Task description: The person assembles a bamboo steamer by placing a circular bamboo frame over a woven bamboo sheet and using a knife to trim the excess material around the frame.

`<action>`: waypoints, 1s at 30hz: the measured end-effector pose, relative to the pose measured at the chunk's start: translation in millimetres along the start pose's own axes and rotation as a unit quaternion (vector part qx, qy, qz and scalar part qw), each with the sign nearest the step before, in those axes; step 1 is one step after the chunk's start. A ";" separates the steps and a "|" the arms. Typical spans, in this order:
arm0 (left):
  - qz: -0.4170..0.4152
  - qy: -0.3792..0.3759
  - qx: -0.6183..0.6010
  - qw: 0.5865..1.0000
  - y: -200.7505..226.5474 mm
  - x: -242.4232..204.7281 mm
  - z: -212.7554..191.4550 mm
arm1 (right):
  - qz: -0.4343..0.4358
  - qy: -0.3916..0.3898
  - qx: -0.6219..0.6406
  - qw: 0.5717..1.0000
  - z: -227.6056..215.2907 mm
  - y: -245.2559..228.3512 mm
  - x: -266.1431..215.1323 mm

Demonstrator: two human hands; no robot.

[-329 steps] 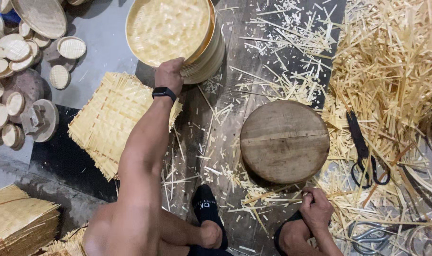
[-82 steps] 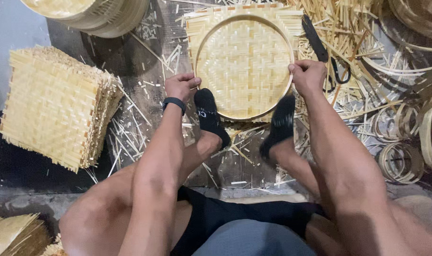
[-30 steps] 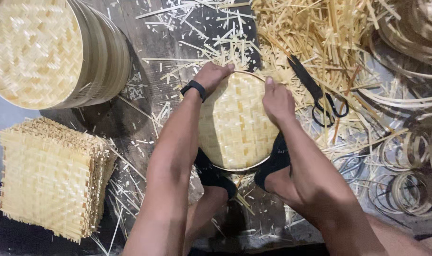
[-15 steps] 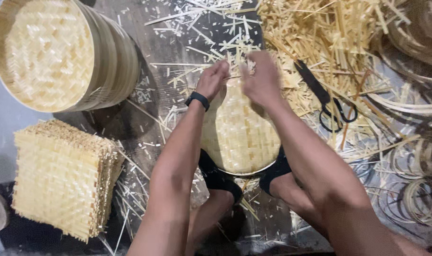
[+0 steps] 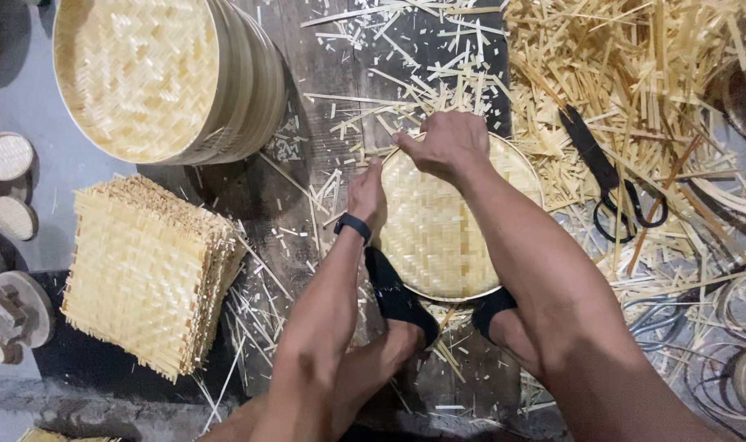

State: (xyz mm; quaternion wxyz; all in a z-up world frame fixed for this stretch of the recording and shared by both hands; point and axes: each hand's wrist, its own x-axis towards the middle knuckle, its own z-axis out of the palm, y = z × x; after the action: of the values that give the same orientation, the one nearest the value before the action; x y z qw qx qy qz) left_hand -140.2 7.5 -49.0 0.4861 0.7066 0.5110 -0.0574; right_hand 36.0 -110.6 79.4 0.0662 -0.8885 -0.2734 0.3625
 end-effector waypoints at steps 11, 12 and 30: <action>0.120 0.136 -0.043 0.983 -47.2 10.6 14.7 | -0.127 0.205 -0.011 0.970 -33.3 147.7 -139.9; 0.134 0.203 -0.008 0.970 -55.2 1.4 11.2 | -0.118 0.207 -0.028 0.971 -51.5 168.4 -175.8; 0.067 0.106 0.015 0.992 -62.8 -67.5 -53.1 | 0.003 0.115 0.204 0.972 83.5 202.2 -177.8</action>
State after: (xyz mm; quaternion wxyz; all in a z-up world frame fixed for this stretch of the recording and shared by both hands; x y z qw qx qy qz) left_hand -242.9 2.5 -21.8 0.4213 0.7485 0.5103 0.0426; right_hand -36.7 -382.4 62.8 0.2762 -0.8927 -0.1820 0.3062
